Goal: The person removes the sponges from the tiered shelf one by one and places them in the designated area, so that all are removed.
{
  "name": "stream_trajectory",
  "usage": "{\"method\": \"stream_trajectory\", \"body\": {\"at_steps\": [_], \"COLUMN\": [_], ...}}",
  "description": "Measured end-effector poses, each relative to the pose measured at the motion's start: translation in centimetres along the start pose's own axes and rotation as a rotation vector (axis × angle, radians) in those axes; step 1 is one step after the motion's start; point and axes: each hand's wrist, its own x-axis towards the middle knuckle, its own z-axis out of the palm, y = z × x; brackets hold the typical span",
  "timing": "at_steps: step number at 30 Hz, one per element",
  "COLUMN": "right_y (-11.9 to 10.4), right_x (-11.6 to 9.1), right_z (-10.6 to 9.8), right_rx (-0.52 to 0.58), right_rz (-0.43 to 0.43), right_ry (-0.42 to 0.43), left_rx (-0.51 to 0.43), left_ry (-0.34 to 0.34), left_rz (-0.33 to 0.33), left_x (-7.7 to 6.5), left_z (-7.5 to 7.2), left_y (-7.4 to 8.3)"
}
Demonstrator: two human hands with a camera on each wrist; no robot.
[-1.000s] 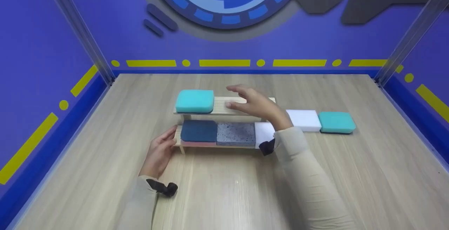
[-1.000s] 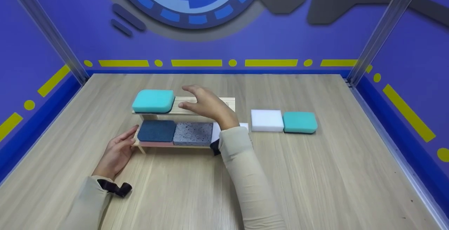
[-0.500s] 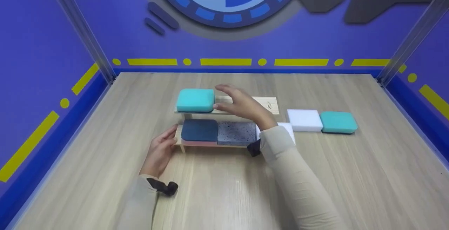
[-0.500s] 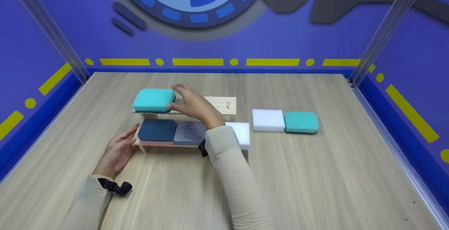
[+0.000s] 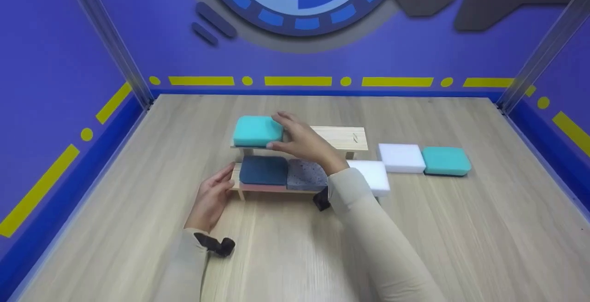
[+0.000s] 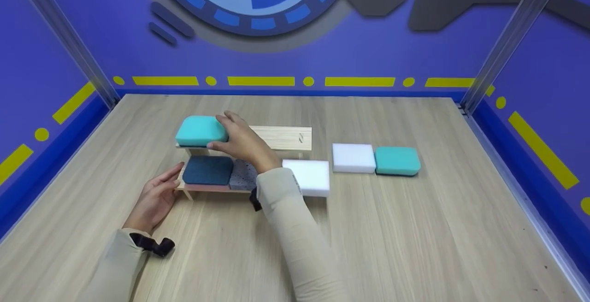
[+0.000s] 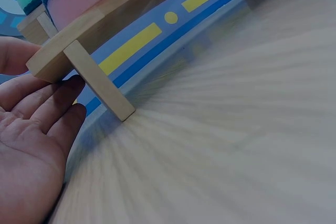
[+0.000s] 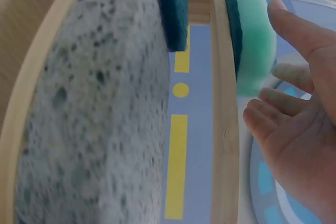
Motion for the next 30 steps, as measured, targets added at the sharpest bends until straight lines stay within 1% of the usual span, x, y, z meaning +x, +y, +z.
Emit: {"method": "stream_trajectory", "body": {"at_steps": [7, 13, 23, 30], "right_y": [-0.1, -0.2, -0.1, 0.1], "right_x": [0.2, 0.3, 0.4, 0.4], "right_z": [0.6, 1.2, 1.6, 1.2], "right_rx": [0.019, 0.02, -0.002, 0.013], "right_rz": [0.043, 0.089, 0.065, 0.045], "right_ry": [-0.005, -0.002, 0.027, 0.029], "left_rx": [-0.007, 0.008, -0.007, 0.023], "left_ry": [-0.004, -0.009, -0.02, 0.01], "left_rz": [0.008, 0.009, 0.018, 0.0], "left_x": [0.1, -0.1, -0.2, 0.0], "left_z": [0.0, -0.2, -0.3, -0.1], "left_y": [-0.1, -0.2, -0.2, 0.0]}}
